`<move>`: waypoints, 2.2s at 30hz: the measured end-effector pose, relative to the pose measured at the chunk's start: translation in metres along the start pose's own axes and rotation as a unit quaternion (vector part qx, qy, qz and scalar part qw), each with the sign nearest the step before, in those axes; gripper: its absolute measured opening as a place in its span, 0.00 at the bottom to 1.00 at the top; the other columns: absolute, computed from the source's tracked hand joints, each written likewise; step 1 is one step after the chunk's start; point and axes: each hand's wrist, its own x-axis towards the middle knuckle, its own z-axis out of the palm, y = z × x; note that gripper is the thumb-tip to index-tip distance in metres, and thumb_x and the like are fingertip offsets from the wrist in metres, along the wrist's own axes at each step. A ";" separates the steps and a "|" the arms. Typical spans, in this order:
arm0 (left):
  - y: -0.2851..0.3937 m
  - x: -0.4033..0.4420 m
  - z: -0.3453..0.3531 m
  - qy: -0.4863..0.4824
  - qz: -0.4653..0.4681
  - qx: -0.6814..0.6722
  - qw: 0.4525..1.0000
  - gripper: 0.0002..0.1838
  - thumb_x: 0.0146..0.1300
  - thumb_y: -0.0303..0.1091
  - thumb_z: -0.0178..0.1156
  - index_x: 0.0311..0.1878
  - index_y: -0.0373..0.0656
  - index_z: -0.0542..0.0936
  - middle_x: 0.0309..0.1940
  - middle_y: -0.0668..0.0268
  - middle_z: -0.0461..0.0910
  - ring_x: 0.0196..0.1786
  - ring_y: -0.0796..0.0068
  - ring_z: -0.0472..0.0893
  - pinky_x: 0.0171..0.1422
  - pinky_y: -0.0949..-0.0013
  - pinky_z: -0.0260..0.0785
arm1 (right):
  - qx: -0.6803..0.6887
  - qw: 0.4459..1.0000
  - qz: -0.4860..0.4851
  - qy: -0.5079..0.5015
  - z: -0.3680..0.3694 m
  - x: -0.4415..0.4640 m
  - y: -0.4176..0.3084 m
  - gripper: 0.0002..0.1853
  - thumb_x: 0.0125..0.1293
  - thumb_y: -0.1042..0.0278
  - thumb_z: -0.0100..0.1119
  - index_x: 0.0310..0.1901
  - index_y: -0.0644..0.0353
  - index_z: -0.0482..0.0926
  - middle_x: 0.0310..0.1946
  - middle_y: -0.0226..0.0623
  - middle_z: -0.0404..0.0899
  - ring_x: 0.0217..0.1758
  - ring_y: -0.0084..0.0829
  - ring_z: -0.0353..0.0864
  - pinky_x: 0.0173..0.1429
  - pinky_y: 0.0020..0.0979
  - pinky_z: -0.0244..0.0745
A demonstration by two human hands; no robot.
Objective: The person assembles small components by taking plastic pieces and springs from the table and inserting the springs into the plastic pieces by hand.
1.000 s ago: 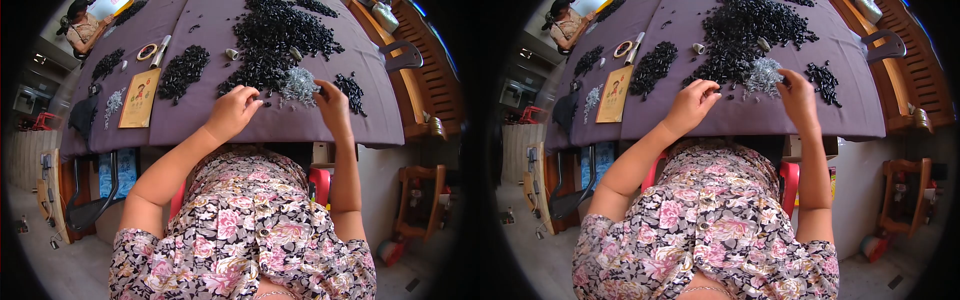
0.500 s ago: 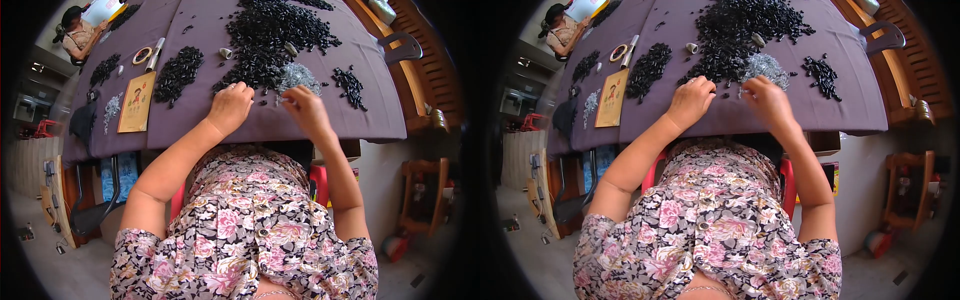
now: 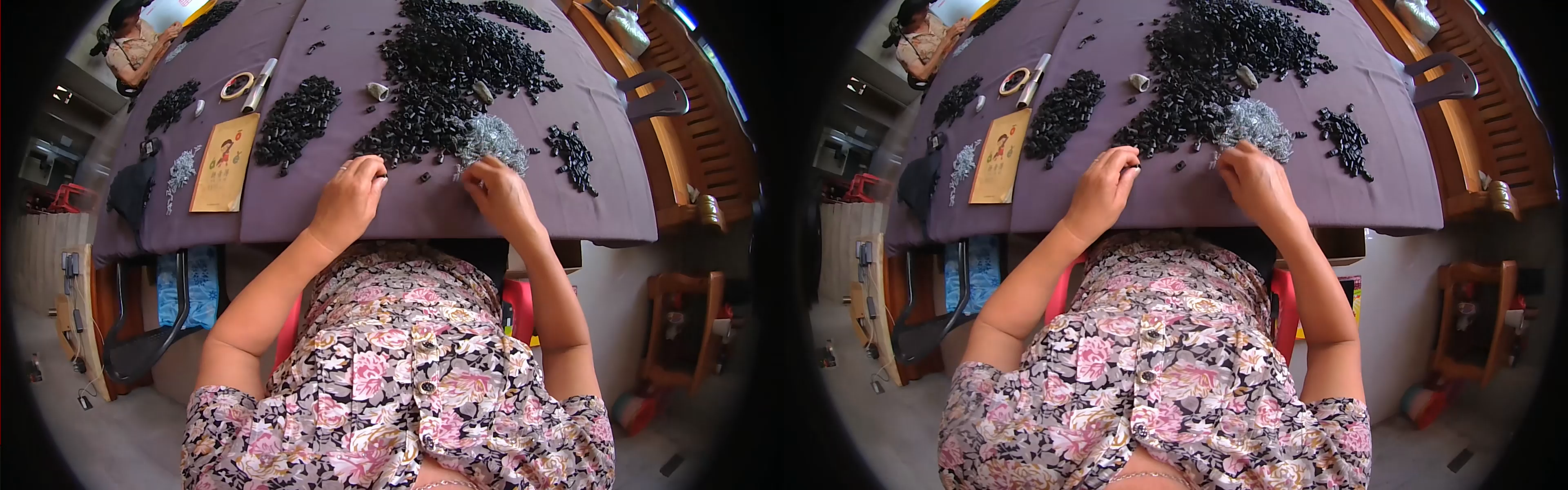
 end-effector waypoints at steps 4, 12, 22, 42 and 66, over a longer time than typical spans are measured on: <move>0.001 0.005 -0.002 0.015 -0.011 -0.005 1.000 0.06 0.68 0.26 0.60 0.45 0.38 0.78 0.50 0.54 0.83 0.43 0.54 0.84 0.50 0.59 0.76 | 0.047 0.998 0.017 0.026 -0.003 -0.011 -0.004 0.08 0.64 0.73 0.62 0.44 0.58 0.84 0.39 0.42 0.79 0.43 0.51 0.83 0.47 0.44 0.78; 0.030 0.000 0.003 -0.044 -0.111 -0.150 0.981 0.06 0.69 0.28 0.62 0.46 0.38 0.80 0.35 0.59 0.82 0.35 0.68 0.82 0.41 0.67 0.74 | 0.019 0.999 -0.020 0.041 0.014 -0.008 -0.012 0.08 0.64 0.73 0.63 0.45 0.58 0.85 0.42 0.42 0.80 0.42 0.49 0.84 0.48 0.43 0.79; 0.030 -0.004 0.008 -0.130 -0.279 -0.384 0.870 0.06 0.73 0.28 0.60 0.48 0.39 0.81 0.39 0.68 0.86 0.34 0.85 0.80 0.40 0.79 0.73 | -0.024 0.999 0.002 0.032 0.012 -0.008 -0.018 0.11 0.63 0.73 0.65 0.48 0.57 0.86 0.44 0.40 0.79 0.42 0.46 0.85 0.47 0.43 0.79; 0.028 -0.010 0.012 -0.121 -0.325 -0.500 0.794 0.09 0.70 0.25 0.63 0.51 0.36 0.82 0.41 0.63 0.87 0.37 0.83 0.83 0.44 0.78 0.79 | -0.021 0.999 0.003 0.033 0.023 0.007 -0.020 0.05 0.65 0.70 0.63 0.40 0.59 0.80 0.39 0.43 0.78 0.41 0.51 0.83 0.44 0.47 0.79; 0.037 -0.005 0.014 -0.139 -0.327 -0.440 0.825 0.08 0.70 0.25 0.62 0.49 0.34 0.84 0.37 0.66 0.87 0.36 0.82 0.83 0.41 0.75 0.79 | 0.092 0.993 -0.062 -0.041 0.010 -0.009 -0.057 0.05 0.68 0.73 0.56 0.42 0.61 0.75 0.40 0.46 0.76 0.42 0.54 0.81 0.45 0.49 0.76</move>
